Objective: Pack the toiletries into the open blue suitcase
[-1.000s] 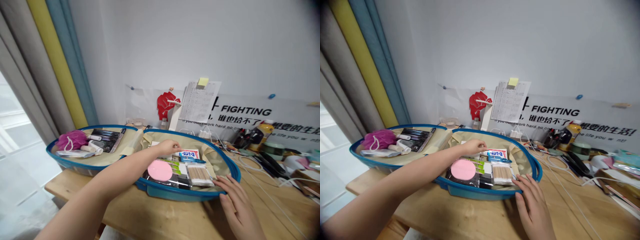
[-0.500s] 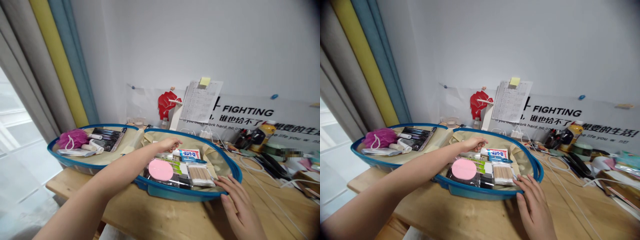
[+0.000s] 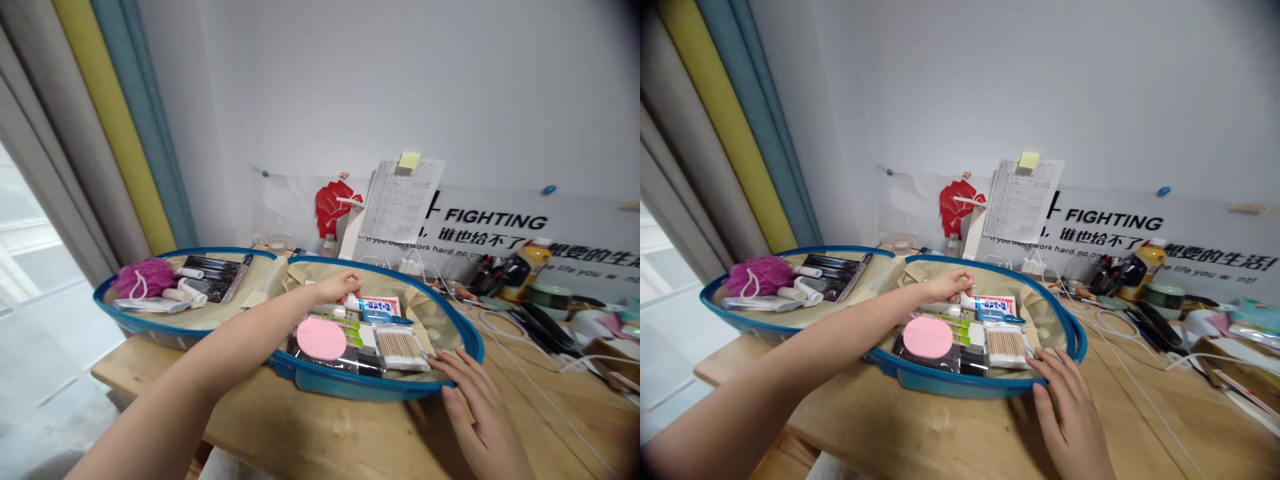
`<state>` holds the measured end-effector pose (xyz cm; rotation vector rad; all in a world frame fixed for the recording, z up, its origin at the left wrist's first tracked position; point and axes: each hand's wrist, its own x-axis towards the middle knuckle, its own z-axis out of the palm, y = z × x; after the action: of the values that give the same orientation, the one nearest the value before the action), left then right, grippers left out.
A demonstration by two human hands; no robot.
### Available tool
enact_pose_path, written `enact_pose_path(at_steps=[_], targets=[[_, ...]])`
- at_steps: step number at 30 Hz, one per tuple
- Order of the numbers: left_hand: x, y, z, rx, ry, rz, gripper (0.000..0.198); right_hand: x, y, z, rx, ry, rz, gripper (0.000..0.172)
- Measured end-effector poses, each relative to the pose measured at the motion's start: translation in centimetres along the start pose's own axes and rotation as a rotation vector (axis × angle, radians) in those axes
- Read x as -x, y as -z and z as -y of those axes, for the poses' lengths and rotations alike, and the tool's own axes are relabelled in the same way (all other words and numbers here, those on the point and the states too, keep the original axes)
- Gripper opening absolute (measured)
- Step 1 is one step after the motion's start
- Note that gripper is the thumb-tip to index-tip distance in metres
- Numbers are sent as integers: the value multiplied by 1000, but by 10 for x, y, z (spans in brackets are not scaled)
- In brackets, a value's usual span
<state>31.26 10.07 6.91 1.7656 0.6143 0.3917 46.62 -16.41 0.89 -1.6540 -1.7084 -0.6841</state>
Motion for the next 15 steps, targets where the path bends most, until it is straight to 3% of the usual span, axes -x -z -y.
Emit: enact_pose_path(at_steps=[4, 7, 10, 15], targets=[[-2, 4, 2, -2, 18, 27, 9, -1, 1, 1, 14, 24, -6, 28], [0, 6, 1, -9, 28, 66, 25, -1, -1, 1, 13, 6, -5, 29], [2, 5, -1, -182, -15, 90, 39, 0, -2, 0, 4, -18, -17, 30], [3, 4, -2, -475, -89, 9, 31, 0, -1, -1, -16, -37, 16, 32]])
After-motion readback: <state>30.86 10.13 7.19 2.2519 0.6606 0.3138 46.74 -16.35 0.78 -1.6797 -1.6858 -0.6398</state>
